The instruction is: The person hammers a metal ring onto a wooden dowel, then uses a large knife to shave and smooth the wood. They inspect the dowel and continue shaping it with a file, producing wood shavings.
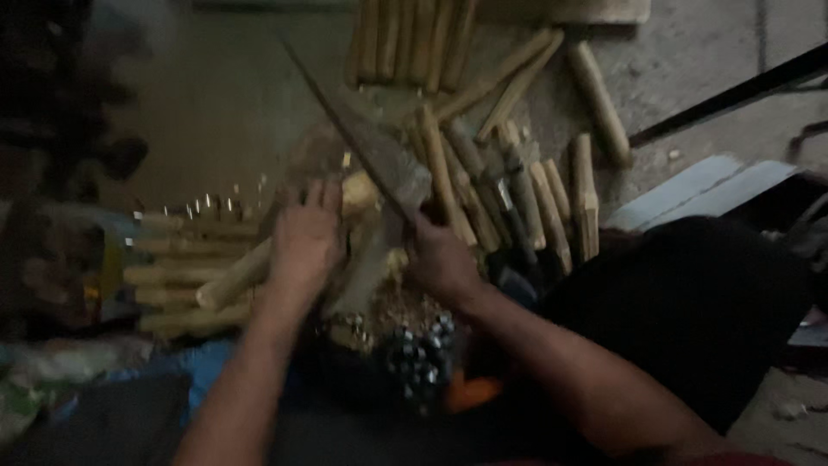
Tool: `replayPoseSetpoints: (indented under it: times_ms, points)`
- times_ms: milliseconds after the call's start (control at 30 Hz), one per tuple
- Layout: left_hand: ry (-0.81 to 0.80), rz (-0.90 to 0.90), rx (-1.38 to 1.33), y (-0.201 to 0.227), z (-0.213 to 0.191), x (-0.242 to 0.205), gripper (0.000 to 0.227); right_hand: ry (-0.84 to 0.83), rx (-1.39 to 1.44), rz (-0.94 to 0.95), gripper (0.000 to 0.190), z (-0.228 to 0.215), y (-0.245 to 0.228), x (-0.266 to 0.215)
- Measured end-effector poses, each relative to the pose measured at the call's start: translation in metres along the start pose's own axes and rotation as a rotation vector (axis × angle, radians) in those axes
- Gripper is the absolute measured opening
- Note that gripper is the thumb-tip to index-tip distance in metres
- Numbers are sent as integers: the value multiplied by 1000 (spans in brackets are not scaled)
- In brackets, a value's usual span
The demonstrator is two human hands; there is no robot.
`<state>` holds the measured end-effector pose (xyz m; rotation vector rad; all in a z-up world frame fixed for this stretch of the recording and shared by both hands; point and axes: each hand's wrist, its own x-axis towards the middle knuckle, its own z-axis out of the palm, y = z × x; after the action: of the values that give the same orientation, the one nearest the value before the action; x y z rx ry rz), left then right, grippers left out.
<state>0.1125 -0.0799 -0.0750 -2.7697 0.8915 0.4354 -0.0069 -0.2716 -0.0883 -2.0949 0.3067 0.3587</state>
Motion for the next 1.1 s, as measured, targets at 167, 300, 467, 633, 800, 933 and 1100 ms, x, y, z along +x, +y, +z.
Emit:
replayPoseSetpoints:
  times_ms: [167,300,467,633,800,933,1100]
  points:
    - [66,-31,-341,-4,14,-12,63,-76,74,-78,72,5,4,2]
    - [66,9,-305,-2,4,-16,63,-70,54,4,59,7,5,-4]
    - [150,-30,-520,-14,1,-39,74,84,30,-196,25,11,-1,-7]
    - [275,-77,-599,-14,22,-48,68,-21,105,-145,20,9,1,-10]
    - [193,-186,-395,-5,33,-58,37,94,-13,-310,28,17,0,-13]
    - [308,-128,-437,-1,32,-57,41,80,-41,-261,30,26,1,-12]
    - [651,-23,-295,4,33,-56,39,48,-120,-210,29,27,-7,-11]
